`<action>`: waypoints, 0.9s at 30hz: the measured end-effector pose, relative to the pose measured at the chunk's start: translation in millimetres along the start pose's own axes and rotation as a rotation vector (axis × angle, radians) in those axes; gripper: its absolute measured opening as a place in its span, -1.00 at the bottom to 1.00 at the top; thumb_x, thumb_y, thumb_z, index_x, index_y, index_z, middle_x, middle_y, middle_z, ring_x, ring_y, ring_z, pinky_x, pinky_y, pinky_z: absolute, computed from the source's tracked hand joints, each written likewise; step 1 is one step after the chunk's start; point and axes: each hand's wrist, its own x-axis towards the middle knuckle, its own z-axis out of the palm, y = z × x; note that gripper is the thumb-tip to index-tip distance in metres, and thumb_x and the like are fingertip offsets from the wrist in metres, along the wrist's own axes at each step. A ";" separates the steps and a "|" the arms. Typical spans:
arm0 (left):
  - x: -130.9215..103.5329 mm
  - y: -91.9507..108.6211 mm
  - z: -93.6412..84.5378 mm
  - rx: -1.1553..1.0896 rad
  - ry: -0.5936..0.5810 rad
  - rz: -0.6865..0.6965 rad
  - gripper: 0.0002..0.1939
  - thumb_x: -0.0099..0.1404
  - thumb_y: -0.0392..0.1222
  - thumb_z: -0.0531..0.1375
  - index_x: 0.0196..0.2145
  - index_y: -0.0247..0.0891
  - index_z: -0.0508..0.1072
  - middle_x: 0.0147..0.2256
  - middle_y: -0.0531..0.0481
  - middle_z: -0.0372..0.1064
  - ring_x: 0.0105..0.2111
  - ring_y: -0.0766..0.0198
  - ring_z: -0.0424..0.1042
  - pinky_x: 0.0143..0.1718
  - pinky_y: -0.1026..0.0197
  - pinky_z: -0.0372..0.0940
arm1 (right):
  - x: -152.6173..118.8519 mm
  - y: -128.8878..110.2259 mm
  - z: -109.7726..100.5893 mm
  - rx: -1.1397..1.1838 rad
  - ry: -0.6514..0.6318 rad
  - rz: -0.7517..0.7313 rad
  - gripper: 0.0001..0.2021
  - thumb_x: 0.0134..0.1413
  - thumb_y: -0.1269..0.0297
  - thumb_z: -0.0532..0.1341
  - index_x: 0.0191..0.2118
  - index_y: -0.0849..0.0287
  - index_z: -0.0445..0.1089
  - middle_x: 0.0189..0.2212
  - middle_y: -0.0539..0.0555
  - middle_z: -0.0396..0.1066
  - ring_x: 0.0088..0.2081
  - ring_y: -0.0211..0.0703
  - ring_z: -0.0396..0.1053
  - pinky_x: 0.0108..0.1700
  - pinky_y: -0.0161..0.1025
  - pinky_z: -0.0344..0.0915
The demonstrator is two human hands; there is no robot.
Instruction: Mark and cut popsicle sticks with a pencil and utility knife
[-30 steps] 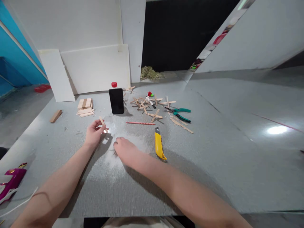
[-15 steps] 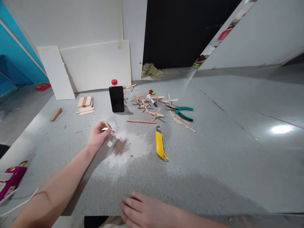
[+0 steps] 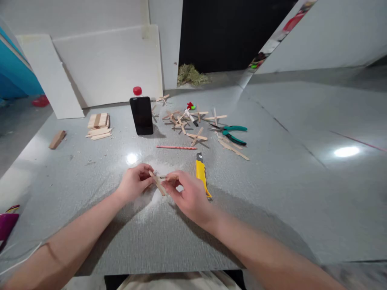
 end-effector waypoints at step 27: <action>27.1 -10.2 -5.4 0.472 -0.224 0.439 -0.80 0.32 -0.37 0.20 -0.37 -0.22 0.62 -0.30 -0.05 0.52 -0.25 0.21 0.47 -0.17 0.16 0.34 | -4.4 32.9 4.8 -0.063 -0.248 -0.119 -0.90 0.22 0.38 0.30 -0.19 0.03 0.53 -0.29 0.02 0.61 -0.32 -0.19 0.58 -0.25 -0.26 0.56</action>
